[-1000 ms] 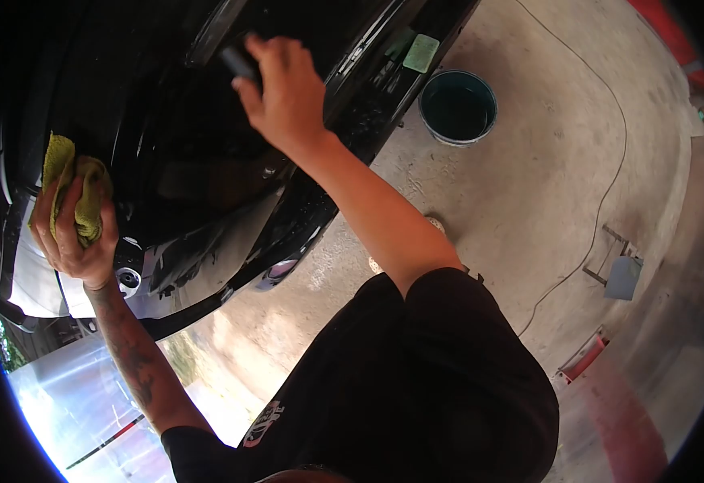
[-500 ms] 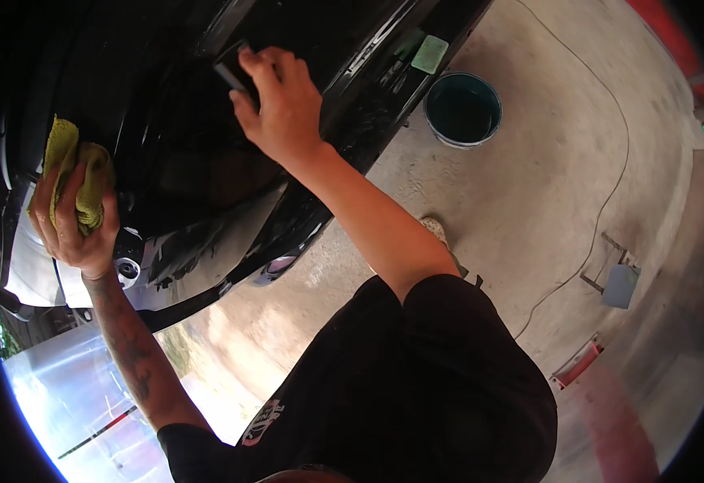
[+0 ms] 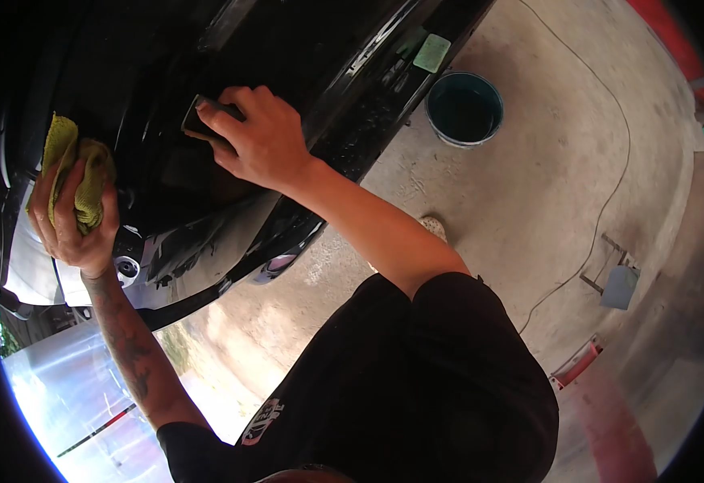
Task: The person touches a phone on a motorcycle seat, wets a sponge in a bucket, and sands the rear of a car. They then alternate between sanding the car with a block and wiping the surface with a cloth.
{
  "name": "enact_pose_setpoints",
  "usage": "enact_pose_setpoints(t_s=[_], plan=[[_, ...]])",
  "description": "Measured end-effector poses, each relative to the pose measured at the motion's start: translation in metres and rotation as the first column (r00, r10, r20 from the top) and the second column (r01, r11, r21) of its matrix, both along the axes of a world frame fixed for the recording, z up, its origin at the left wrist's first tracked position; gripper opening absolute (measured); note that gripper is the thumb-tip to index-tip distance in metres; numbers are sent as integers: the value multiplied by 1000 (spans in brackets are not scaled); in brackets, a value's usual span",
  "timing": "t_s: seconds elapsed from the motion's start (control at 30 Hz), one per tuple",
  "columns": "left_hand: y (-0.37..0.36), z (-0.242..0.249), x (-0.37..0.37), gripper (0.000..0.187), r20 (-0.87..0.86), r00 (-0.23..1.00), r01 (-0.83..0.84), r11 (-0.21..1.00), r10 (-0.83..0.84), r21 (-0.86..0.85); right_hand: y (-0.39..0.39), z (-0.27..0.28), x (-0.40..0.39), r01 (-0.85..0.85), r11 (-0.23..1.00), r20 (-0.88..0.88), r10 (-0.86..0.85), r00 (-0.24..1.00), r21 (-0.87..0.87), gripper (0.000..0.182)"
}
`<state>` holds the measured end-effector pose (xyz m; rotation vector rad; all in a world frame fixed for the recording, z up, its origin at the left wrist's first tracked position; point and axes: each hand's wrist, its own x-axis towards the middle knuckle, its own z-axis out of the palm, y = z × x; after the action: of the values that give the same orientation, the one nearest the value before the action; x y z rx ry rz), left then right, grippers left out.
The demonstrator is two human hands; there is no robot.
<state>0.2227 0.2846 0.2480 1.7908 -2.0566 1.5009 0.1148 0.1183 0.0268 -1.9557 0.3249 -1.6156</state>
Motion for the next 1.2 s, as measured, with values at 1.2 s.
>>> enact_pose_setpoints(t_s=[1.2], plan=[[-4,2,-9,38,-41,999,12,1000,-13,-16,-72,2,-15,110,925,42,-134,990,364,52]])
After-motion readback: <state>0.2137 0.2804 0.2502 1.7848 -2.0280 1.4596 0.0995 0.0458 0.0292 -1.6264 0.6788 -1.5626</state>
